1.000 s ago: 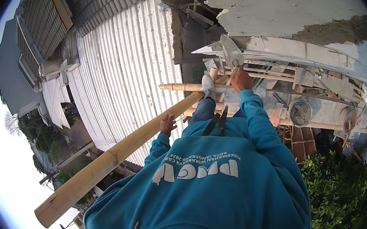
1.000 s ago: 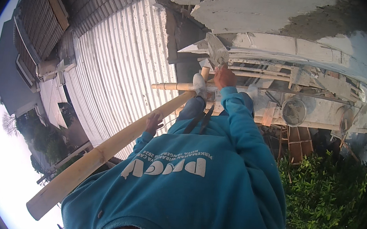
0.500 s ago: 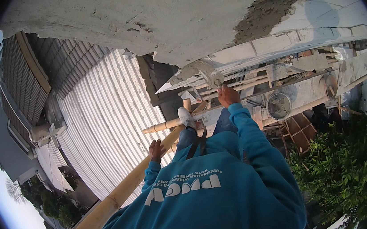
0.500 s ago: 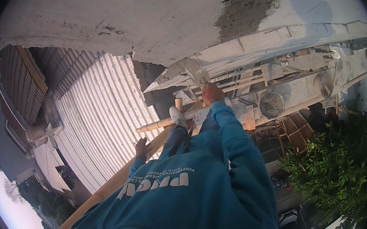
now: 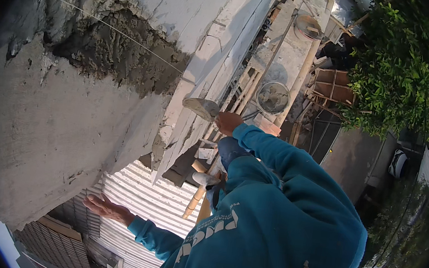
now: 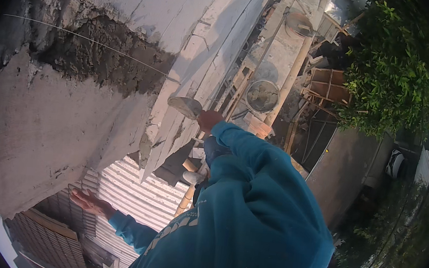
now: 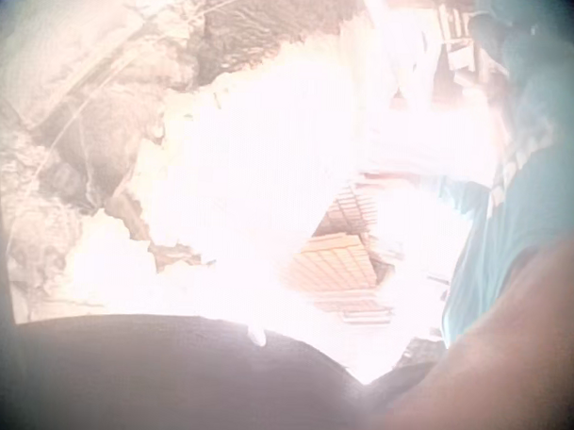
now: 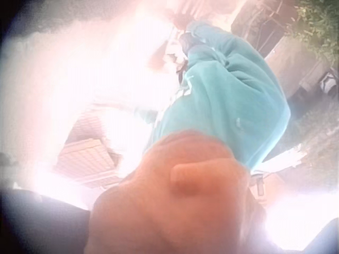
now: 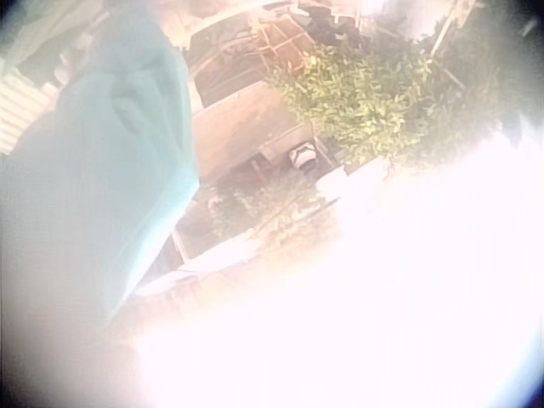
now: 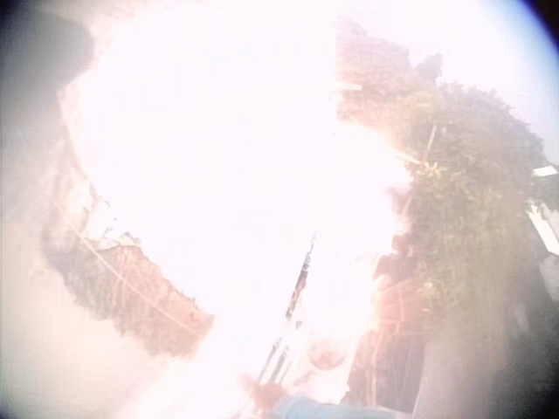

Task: The person applies plaster to a wall using a trowel and hawk while standing on bamboo scaffolding. They scoop mortar from a bucket, spread it onto the wall, and smooth the surface.

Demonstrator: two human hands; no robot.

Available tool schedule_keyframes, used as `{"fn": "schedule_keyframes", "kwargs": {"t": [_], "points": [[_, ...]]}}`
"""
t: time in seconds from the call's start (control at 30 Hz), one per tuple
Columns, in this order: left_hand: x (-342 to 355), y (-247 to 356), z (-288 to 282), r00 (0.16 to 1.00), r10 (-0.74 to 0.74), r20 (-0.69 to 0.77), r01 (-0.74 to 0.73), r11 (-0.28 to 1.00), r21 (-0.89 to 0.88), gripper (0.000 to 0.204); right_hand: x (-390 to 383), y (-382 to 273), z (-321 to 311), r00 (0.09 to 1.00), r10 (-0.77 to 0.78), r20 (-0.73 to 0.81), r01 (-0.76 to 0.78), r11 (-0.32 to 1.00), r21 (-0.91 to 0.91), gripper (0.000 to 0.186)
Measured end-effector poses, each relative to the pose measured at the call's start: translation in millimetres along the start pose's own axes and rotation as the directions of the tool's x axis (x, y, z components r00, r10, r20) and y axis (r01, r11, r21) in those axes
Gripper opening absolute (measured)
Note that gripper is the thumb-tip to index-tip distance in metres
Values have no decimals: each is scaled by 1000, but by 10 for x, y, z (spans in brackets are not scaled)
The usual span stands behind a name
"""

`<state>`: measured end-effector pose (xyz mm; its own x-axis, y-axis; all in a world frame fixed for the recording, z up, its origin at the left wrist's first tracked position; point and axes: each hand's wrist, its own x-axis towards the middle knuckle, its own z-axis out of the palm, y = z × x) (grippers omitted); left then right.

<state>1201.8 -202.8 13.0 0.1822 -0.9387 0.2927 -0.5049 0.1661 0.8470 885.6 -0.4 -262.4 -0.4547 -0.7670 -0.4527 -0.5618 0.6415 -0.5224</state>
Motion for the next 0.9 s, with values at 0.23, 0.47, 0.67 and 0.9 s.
{"fn": "schedule_keyframes", "kwargs": {"t": [0.23, 0.47, 0.67, 0.9], "points": [[504, 70, 328, 960, -34, -277, 111, 957, 268, 113, -852, 643, -614, 986, 88, 142, -83, 996, -40, 25], [556, 244, 503, 971, 14, -239, -52, 987, -153, 73, -1337, 1515, -566, 831, 449, 327, -458, 887, -56, 55], [597, 115, 554, 937, -89, -337, 77, 996, -49, 94, -1525, 2022, -304, 818, 481, 317, -464, 876, -133, 58], [563, 213, 619, 964, -134, -229, 131, 991, -28, 79, -1668, 1843, -227, 763, 592, 258, -630, 771, 92, 60]]}}
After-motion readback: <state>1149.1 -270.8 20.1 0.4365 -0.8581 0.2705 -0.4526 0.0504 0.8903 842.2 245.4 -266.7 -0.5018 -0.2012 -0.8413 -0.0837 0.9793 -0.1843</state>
